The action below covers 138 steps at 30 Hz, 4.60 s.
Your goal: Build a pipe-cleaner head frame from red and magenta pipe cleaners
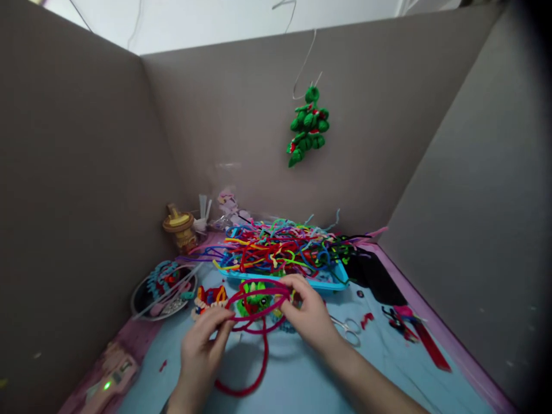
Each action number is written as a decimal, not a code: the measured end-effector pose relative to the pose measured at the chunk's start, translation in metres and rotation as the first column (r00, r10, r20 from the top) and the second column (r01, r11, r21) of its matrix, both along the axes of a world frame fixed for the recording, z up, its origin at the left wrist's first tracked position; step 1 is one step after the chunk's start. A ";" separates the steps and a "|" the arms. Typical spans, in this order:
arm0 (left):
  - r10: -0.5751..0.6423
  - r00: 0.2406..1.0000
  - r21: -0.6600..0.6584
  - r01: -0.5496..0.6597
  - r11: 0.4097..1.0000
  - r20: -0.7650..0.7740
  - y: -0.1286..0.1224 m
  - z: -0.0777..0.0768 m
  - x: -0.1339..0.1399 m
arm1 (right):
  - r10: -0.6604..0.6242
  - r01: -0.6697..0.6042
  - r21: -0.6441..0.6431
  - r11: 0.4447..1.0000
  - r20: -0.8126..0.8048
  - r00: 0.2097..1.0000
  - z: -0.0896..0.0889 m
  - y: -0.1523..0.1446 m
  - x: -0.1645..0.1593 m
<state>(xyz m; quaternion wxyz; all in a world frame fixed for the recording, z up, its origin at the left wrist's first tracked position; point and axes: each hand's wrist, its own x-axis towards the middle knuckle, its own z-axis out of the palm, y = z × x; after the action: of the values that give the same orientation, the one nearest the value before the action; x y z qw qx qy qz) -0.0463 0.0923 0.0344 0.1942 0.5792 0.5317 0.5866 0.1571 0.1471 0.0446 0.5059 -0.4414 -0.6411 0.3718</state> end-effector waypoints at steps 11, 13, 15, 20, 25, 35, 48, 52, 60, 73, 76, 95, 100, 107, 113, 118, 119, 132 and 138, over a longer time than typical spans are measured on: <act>-0.063 0.992 -0.132 0.078 0.988 0.111 0.001 0.012 0.001 | 0.229 -0.226 0.244 0.943 0.020 0.973 -0.010 -0.006 0.010; -0.069 0.985 -0.142 0.091 0.986 0.155 0.000 0.015 -0.001 | 0.244 -0.253 0.222 0.942 0.067 0.967 -0.008 -0.006 0.010; -0.080 0.980 -0.133 0.105 0.985 0.180 -0.002 0.017 -0.002 | 0.258 -0.267 0.156 0.951 0.078 0.963 -0.008 -0.006 0.010; -0.162 0.974 -0.073 0.175 0.982 0.157 -0.010 0.014 -0.006 | 0.176 -0.176 0.000 0.984 0.039 0.984 -0.006 -0.007 0.013; -0.217 0.974 -0.043 0.220 0.974 0.069 -0.013 0.004 -0.002 | 0.028 -0.041 0.083 0.996 0.149 0.988 -0.004 -0.017 0.014; -0.139 0.977 -0.139 0.162 0.977 0.159 -0.002 -0.006 0.006 | -0.096 -0.007 0.435 0.901 0.213 0.972 0.001 -0.012 0.011; -0.099 0.992 0.059 0.104 0.993 -0.082 -0.011 0.007 0.011 | 0.033 -0.095 0.321 0.942 0.192 0.981 0.030 -0.021 0.014; -0.096 0.988 0.132 0.112 0.985 -0.124 -0.015 0.010 0.004 | 0.104 -0.198 0.459 0.866 0.221 0.970 0.042 -0.028 0.023; -0.332 0.936 0.065 0.341 0.938 -0.120 -0.018 0.014 0.003 | 0.138 -0.294 0.527 0.797 0.315 0.939 0.054 -0.031 0.043; -0.138 0.536 -0.289 0.635 0.716 0.833 -0.014 0.008 0.014 | 0.289 -0.502 0.515 0.695 0.440 0.851 0.059 -0.041 0.039; -0.066 0.473 -0.291 0.641 0.710 0.878 -0.011 0.008 0.014 | 0.307 -0.552 0.495 0.671 0.492 0.815 0.055 -0.044 0.030; -0.130 0.584 -0.403 0.688 0.603 0.801 -0.003 0.009 -0.019 | 0.296 -0.588 0.444 0.676 0.567 0.769 0.050 -0.040 0.034; -0.179 0.450 -0.267 0.756 0.597 0.875 -0.004 0.010 -0.017 | 0.263 -0.589 0.461 0.664 0.594 0.761 0.048 -0.041 0.034; -0.162 0.533 -0.319 0.693 0.647 0.830 -0.003 0.004 -0.014 | 0.275 -0.602 0.463 0.650 0.596 0.755 0.045 -0.043 0.033; -0.117 0.578 -0.332 0.610 0.720 0.808 -0.001 0.006 -0.015 | 0.304 -0.588 0.497 0.638 0.540 0.785 0.046 -0.044 0.027; -0.116 0.710 -0.377 0.496 0.782 0.694 0.001 0.002 -0.009 | 0.353 -0.524 0.497 0.692 0.400 0.846 0.041 -0.041 0.025; -0.124 0.750 -0.394 0.472 0.789 0.650 0.001 0.000 -0.006 | 0.355 -0.513 0.494 0.702 0.382 0.853 0.040 -0.041 0.025; -0.191 0.942 -0.418 0.296 0.859 0.276 -0.001 -0.001 -0.001 | 0.192 -0.232 0.485 0.843 0.131 0.973 0.032 -0.035 0.018; -0.231 0.787 -0.392 0.510 0.766 0.572 -0.001 -0.005 0.003 | 0.207 -0.250 0.496 0.832 0.141 0.968 0.033 -0.034 0.018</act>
<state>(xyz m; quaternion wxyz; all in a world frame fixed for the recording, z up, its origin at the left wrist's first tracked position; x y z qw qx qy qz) -0.0428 0.0915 0.0291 0.5896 0.4305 0.4738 0.4925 0.1749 0.1129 0.0771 0.5300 -0.2268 -0.7845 0.2285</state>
